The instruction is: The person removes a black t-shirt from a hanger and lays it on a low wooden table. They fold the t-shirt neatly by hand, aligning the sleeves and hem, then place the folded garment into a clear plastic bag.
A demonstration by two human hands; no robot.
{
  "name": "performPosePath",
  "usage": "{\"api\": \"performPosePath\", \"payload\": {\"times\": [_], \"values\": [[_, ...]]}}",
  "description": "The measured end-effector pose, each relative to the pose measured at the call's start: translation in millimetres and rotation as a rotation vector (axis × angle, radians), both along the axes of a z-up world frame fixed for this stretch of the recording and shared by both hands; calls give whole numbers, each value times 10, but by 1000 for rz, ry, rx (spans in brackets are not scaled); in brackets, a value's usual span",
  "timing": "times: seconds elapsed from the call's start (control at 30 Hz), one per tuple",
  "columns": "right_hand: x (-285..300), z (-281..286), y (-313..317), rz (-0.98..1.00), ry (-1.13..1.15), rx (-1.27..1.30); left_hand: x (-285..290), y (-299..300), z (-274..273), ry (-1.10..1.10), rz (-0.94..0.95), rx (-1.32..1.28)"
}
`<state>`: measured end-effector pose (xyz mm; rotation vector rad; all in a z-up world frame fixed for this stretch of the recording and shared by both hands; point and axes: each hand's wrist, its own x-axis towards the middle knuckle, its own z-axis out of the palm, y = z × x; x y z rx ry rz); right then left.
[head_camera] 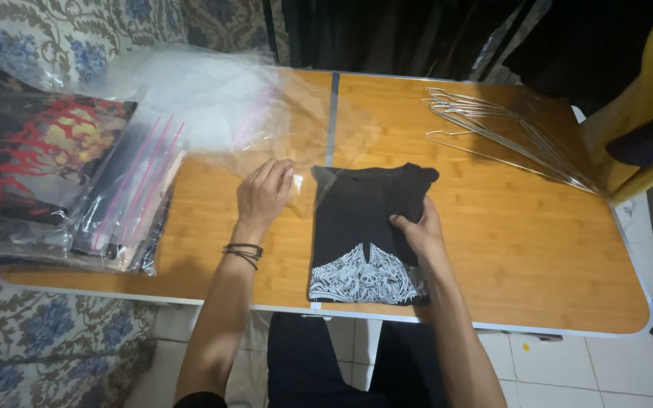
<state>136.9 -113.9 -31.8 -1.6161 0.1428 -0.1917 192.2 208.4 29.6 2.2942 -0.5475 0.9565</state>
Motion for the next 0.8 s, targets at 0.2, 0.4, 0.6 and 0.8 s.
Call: {"api": "performPosePath", "payload": {"times": [0.2, 0.4, 0.6, 0.8], "values": [[-274, 603, 46, -32, 152, 238, -2, -17, -7, -11, -34, 75], [-703, 609, -569, -127, 164, 399, 42, -79, -125, -19, -159, 151], [-1256, 459, -1457, -257, 116, 566, -76, -470, -163, -26, -319, 163], [-1690, 844, -1566, -235, 22, 778, -331, -841, -171, 85, -429, 319]]}}
